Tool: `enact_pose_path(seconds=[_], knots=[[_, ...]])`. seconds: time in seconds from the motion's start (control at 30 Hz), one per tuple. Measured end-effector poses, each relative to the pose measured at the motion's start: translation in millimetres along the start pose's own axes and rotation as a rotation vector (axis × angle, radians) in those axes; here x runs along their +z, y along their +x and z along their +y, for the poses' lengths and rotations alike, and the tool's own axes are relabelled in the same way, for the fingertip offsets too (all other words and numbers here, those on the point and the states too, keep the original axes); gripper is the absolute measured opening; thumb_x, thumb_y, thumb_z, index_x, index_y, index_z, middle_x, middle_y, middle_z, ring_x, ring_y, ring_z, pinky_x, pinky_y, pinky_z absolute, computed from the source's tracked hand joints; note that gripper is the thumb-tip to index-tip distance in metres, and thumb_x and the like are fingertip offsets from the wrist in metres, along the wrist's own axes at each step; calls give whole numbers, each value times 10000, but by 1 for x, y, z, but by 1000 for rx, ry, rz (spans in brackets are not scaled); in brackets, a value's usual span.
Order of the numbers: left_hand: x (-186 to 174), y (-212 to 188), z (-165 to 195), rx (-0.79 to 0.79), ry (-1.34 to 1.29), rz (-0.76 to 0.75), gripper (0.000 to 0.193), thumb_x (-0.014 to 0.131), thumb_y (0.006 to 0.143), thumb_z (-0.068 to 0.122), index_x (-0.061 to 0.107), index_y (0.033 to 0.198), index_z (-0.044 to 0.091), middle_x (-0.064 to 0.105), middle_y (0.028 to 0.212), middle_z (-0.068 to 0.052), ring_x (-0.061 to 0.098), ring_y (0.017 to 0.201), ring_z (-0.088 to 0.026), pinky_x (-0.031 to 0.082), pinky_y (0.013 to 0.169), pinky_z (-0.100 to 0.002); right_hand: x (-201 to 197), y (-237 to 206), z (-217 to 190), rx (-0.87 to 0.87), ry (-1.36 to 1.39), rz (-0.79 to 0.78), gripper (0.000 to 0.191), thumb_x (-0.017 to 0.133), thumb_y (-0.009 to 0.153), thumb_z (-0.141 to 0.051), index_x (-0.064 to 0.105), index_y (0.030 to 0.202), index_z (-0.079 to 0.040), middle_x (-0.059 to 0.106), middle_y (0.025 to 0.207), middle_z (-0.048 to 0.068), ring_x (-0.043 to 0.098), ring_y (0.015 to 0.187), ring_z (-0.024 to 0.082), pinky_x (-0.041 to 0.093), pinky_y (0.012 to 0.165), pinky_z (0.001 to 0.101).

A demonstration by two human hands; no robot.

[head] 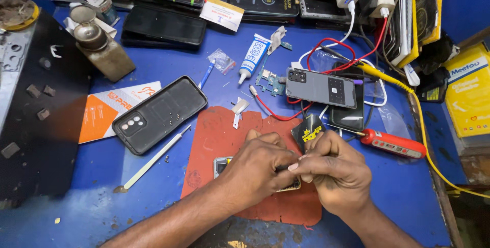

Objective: The person repairs a smartphone at a cluttered workbench. They pry open the phone's back cover, work on the internal battery and components with a pry tool and screwdriver, briefly power the phone on to test the screen, then continue prying and separating the frame and display assembly by hand.

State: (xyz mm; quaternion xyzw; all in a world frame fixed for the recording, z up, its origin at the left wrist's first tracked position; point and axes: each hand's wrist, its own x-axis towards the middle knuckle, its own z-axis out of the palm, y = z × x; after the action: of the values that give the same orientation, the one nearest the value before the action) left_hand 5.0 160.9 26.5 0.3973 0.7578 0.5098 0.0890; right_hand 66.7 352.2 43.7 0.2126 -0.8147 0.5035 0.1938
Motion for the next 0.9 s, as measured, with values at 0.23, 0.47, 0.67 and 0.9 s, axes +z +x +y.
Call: enact_pose_path(seconds=[0.23, 0.47, 0.67, 0.9], knots=[[8, 7, 0, -29, 38, 123, 214, 835, 726, 243, 688, 730, 89, 683, 721, -17, 605, 819, -214, 369, 767, -420, -3, 0, 7, 14, 66, -51, 262, 705, 850, 127, 761, 996, -83, 653, 851, 17, 674, 814, 134, 570, 789, 291], [-17, 0, 7, 53, 119, 67, 370, 866, 728, 346, 706, 935, 84, 681, 890, -55, 564, 939, -273, 378, 829, -436, -2, -9, 9, 88, 142, -22, 367, 651, 817, 196, 770, 1048, -64, 648, 992, 70, 664, 877, 150, 548, 713, 241], [-53, -8, 6, 88, 256, 242, 160, 776, 844, 218, 734, 947, 103, 722, 899, -22, 601, 935, -250, 391, 847, -421, -5, -7, 8, 135, 85, -68, 454, 687, 773, 195, 753, 1145, -55, 647, 990, 57, 661, 849, 128, 543, 795, 268], [-66, -7, 10, 40, 311, 396, 83, 748, 834, 127, 723, 905, 93, 706, 830, -30, 623, 869, -233, 411, 807, -388, -4, -4, 3, -12, -125, -75, 559, 586, 725, 215, 720, 1200, -47, 672, 962, 40, 670, 913, 146, 543, 801, 257]])
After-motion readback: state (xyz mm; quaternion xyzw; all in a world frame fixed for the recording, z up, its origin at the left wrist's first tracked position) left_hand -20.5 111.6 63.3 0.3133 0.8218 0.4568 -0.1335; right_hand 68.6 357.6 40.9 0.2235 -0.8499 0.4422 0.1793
